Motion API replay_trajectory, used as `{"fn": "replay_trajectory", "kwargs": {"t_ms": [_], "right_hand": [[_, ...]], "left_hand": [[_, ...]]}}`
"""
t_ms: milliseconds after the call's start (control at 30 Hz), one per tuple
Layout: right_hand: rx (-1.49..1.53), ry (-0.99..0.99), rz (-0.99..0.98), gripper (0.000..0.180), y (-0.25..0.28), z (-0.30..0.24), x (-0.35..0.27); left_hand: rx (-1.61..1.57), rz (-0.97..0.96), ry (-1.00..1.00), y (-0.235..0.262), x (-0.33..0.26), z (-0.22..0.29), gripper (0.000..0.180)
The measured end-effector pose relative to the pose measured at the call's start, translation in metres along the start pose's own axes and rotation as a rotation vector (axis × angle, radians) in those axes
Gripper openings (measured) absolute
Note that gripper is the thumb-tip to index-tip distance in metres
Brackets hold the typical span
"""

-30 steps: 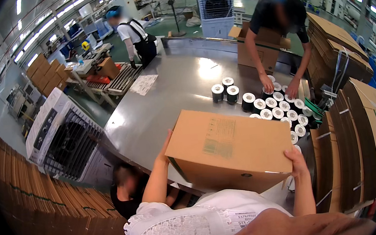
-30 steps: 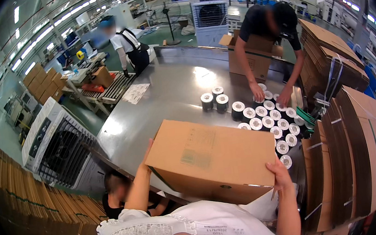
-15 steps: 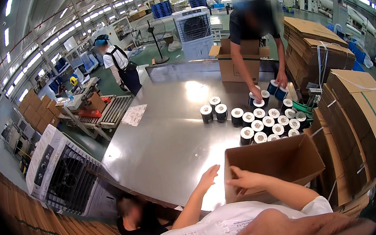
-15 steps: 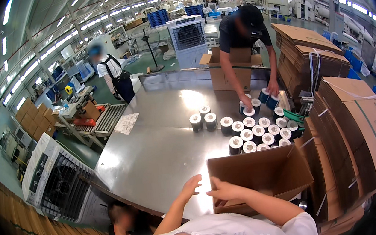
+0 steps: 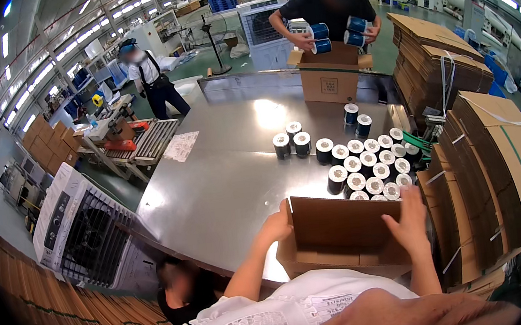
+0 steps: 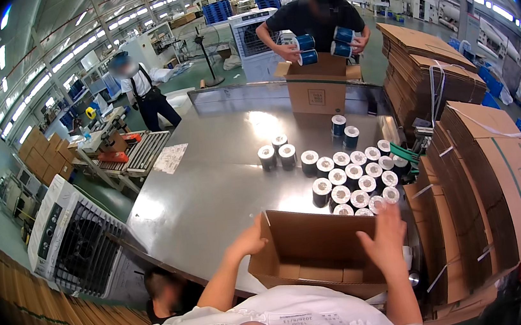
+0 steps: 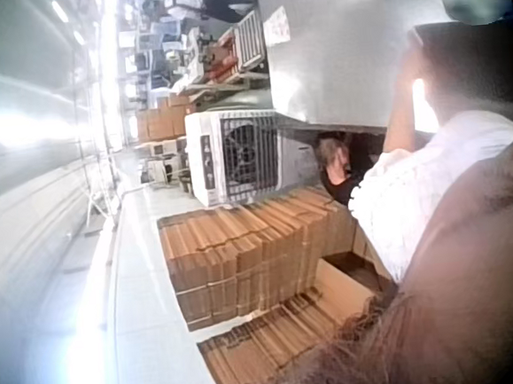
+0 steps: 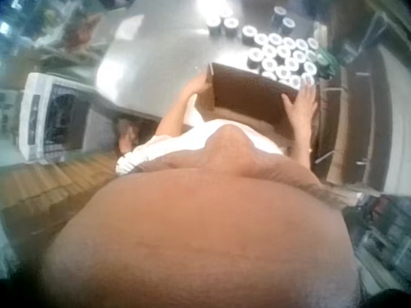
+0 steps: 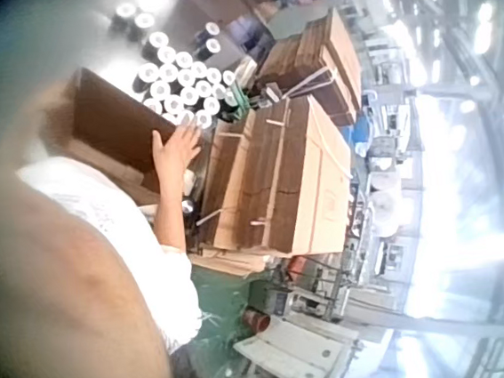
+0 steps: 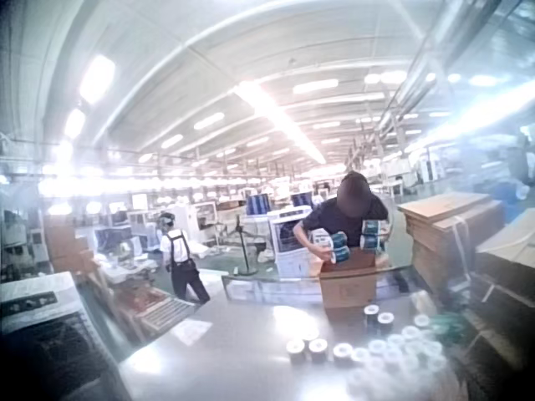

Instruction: The person packs white and blue coffee pods into a cardboard box on a metal table. They arrange the pods in rows, close the box flaps, and then repeat the process with another box.

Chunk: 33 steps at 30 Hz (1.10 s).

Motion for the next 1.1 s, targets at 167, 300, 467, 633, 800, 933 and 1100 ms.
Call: {"fn": "replay_trajectory", "kwargs": {"t_ms": [167, 300, 467, 633, 800, 933, 1100], "right_hand": [[0.363, -0.428, -0.26, 0.063, -0.029, 0.112, -0.07], [1.119, -0.638, -0.297, 0.042, -0.044, 0.163, -0.125], [1.21, -0.857, -0.182, 0.042, -0.132, 0.253, -0.208], [0.215, -0.31, 0.118, 0.034, -0.08, 0.205, -0.17], [-0.027, -0.475, -0.27, 0.042, -0.082, 0.168, -0.113], [-0.068, -0.438, -0.284, 0.052, -0.105, 0.148, -0.092], [0.372, -0.406, -0.309, 0.043, -0.164, 0.18, -0.101]], "left_hand": [[-0.293, -0.025, -0.225, 0.003, 0.024, -0.045, 0.089], [-0.88, -0.219, 0.062, -0.039, 0.036, -0.114, 0.067], [-0.486, 0.41, 0.243, -0.093, 0.026, -0.121, 0.045], [0.1, 0.644, -0.124, -0.074, 0.003, -0.073, 0.046], [0.186, 0.443, 0.067, -0.064, -0.002, -0.036, 0.044], [-0.123, 0.169, 0.003, -0.084, 0.028, -0.069, 0.039], [-0.227, 0.072, -0.054, -0.067, 0.021, -0.08, 0.037]]}}
Point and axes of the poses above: each hand's wrist, its own x-axis towards the middle knuckle, its own y-axis out of the back of the hand, z = x × y, the point moved 3 cm from there along x, towards the middle knuckle, and after that the axes turned 1 degree about -x, right-handed, at the moved point
